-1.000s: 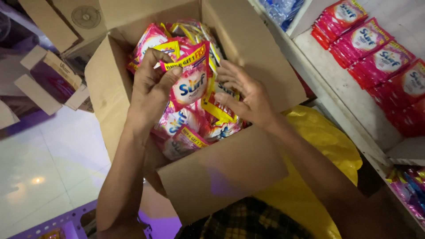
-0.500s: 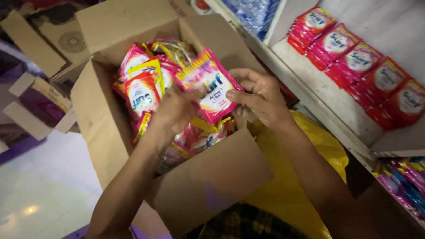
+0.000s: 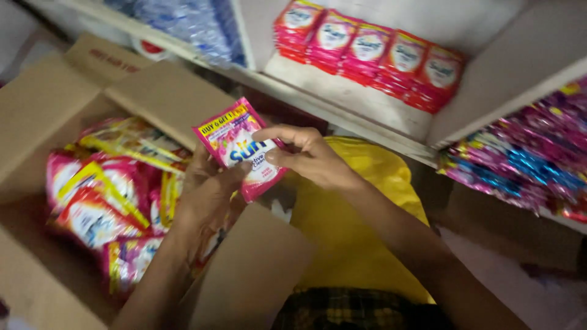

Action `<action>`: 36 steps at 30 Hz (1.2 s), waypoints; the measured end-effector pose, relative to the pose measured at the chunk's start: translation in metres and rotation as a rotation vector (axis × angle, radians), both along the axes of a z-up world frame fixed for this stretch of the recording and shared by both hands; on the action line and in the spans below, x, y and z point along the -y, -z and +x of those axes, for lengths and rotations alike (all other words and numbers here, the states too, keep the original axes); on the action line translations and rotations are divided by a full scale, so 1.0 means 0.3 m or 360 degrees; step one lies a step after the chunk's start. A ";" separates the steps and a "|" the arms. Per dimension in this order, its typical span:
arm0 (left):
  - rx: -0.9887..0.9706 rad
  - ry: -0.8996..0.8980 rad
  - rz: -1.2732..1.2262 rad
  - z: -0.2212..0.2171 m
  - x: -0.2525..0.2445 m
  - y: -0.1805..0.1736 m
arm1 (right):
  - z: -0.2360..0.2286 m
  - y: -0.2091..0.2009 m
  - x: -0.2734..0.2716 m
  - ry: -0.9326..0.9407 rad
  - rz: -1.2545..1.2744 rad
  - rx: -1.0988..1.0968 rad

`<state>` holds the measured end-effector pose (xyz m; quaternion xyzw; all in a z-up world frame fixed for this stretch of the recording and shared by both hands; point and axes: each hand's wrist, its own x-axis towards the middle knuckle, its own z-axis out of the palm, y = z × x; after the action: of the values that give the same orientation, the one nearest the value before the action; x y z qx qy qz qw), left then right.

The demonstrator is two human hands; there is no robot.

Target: The person repeatedly picks up small packets of Surf detergent from a cardboard box and places them onto a white shelf. They arrange the packets in neat rows, occasionally adjusting the alignment of the items already on the shelf.

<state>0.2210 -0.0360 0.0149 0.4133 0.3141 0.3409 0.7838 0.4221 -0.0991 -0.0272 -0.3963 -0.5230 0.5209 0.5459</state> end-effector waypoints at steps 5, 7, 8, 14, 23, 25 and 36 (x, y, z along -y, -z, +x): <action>0.0057 0.0074 -0.0049 0.133 -0.075 0.127 | 0.098 0.056 0.035 0.0240 -0.0024 -0.0150; 0.0152 0.0146 -0.0005 0.182 -0.129 0.233 | 0.140 0.079 0.040 0.0328 -0.0063 -0.0275; 0.0154 0.0171 -0.0006 0.219 -0.142 0.257 | 0.165 0.082 0.045 0.0353 -0.0061 -0.0274; 0.0291 0.0257 -0.0124 0.429 -0.181 0.410 | 0.298 0.118 0.074 0.0659 -0.0107 -0.0240; -0.0040 0.0355 -0.0008 0.545 -0.203 0.506 | 0.407 0.230 0.079 0.0579 -0.0247 -0.0622; -0.0143 0.0368 0.0093 0.551 -0.205 0.479 | 0.415 0.251 0.062 0.0586 -0.0354 -0.0668; -0.0285 0.0328 0.0091 0.645 -0.348 0.457 | 0.484 0.277 -0.050 0.0777 -0.0131 -0.0481</action>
<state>0.4146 0.0684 -0.1222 0.4943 0.3289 0.2293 0.7713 0.5674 -0.0840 -0.1104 -0.4501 -0.3032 0.4480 0.7104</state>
